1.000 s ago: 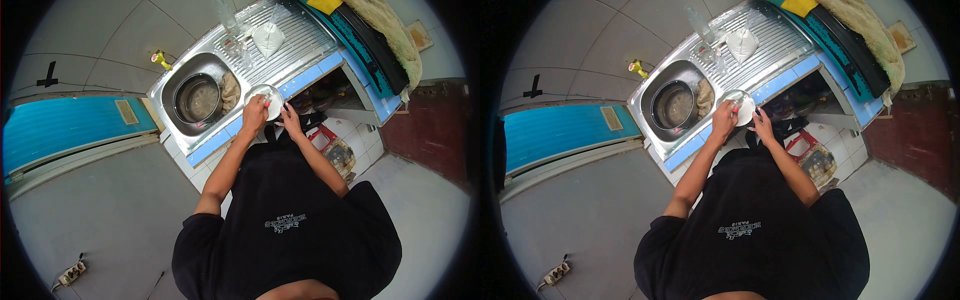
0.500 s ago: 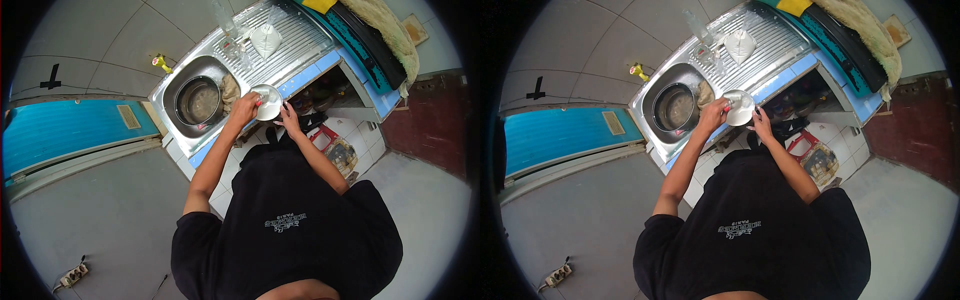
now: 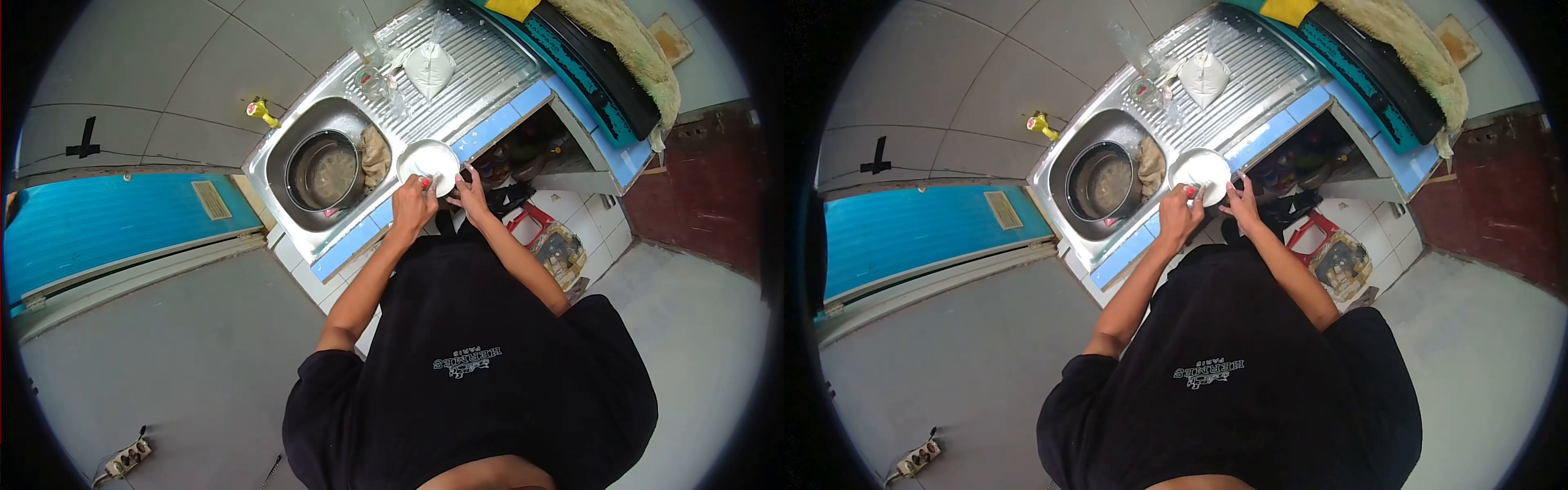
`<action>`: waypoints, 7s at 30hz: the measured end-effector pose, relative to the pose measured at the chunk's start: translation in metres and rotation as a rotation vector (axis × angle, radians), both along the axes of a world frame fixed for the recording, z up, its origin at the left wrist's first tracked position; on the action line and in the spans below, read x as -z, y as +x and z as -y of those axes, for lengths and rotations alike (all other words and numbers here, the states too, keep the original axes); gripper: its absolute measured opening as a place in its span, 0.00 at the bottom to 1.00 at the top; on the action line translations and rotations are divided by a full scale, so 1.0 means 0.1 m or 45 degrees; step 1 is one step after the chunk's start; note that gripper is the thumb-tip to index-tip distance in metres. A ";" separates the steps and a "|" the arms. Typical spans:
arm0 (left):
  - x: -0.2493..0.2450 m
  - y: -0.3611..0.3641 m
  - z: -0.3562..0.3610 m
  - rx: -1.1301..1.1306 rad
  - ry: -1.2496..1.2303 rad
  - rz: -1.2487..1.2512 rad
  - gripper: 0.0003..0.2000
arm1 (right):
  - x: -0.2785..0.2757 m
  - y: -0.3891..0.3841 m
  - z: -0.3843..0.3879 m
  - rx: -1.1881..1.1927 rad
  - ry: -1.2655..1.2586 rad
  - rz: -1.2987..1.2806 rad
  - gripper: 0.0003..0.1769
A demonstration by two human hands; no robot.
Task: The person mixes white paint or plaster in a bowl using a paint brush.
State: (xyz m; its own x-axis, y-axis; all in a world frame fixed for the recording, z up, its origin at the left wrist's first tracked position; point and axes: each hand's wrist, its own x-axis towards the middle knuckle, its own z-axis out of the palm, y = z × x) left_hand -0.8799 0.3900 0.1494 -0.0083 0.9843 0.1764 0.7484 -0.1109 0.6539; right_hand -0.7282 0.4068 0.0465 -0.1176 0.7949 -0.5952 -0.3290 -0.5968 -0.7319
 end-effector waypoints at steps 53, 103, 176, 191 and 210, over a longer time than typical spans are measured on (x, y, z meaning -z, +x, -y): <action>-0.04 -0.28 -0.37 -0.076 0.084 -0.114 0.04 | -0.11 -0.02 -0.01 -0.048 0.002 0.030 0.25; 0.04 -0.02 -0.18 -0.302 -0.013 0.178 0.12 | 0.07 -0.01 -0.04 0.046 -0.061 -0.047 0.32; 0.05 -0.19 0.31 -0.726 -0.034 0.996 0.11 | 0.05 -1.56 -2.50 -0.691 0.015 0.216 0.23; 0.12 -0.40 0.21 -1.047 -0.250 1.613 0.12 | -0.55 -0.43 -1.51 -0.571 0.800 0.648 0.13; 0.14 -0.24 0.18 -1.060 -0.318 1.684 0.13 | -0.91 0.12 -0.65 -0.408 1.203 1.013 0.08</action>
